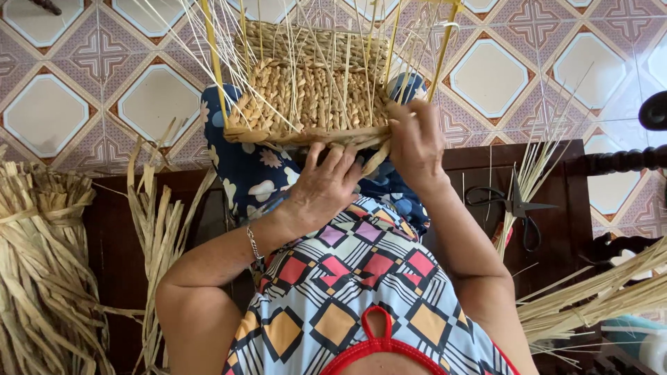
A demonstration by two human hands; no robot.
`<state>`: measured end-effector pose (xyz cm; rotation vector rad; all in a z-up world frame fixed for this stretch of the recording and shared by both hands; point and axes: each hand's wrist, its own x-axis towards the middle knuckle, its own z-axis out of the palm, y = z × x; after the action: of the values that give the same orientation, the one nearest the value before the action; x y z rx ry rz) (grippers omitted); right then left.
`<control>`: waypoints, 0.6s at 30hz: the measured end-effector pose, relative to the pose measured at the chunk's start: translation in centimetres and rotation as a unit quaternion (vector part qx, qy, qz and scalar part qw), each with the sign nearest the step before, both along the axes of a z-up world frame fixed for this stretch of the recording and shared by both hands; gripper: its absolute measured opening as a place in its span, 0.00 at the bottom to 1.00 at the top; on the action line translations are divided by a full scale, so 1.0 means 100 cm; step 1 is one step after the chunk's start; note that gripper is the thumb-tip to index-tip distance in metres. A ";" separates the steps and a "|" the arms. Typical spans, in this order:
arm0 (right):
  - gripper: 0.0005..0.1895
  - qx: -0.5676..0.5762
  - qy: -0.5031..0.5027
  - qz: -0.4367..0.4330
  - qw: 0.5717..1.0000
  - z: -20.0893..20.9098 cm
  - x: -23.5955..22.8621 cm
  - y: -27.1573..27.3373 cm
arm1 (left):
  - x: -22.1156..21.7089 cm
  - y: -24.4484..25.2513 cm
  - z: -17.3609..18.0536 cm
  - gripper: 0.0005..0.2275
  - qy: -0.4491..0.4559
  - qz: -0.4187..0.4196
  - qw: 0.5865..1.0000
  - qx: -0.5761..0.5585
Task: The person weaves strips of plant fiber through a basket frame by hand.
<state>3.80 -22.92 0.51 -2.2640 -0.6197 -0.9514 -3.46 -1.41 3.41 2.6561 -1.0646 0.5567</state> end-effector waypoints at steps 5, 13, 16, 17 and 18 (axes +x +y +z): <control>0.12 -0.034 0.120 0.094 0.988 0.047 -0.011 -0.003 | 0.006 0.019 -0.040 0.09 -0.005 0.029 0.996 0.089; 0.07 -0.036 0.205 0.192 0.959 0.047 -0.006 -0.011 | 0.034 -0.001 0.012 0.09 -0.278 0.058 0.957 -0.068; 0.06 -0.007 0.234 0.152 0.960 0.042 -0.004 -0.014 | 0.052 -0.010 -0.021 0.08 -0.068 -0.036 0.994 -0.072; 0.06 -0.008 0.247 0.155 0.956 0.042 -0.003 -0.015 | 0.065 -0.012 -0.036 0.08 0.048 -0.001 0.996 -0.076; 0.06 -0.010 0.261 0.157 0.952 0.043 -0.003 -0.016 | 0.078 -0.015 -0.052 0.10 0.163 0.033 0.983 -0.080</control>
<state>3.46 -24.56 4.84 -2.2118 -0.7136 -0.1759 4.33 -2.95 -1.78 2.5313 -0.8043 0.1961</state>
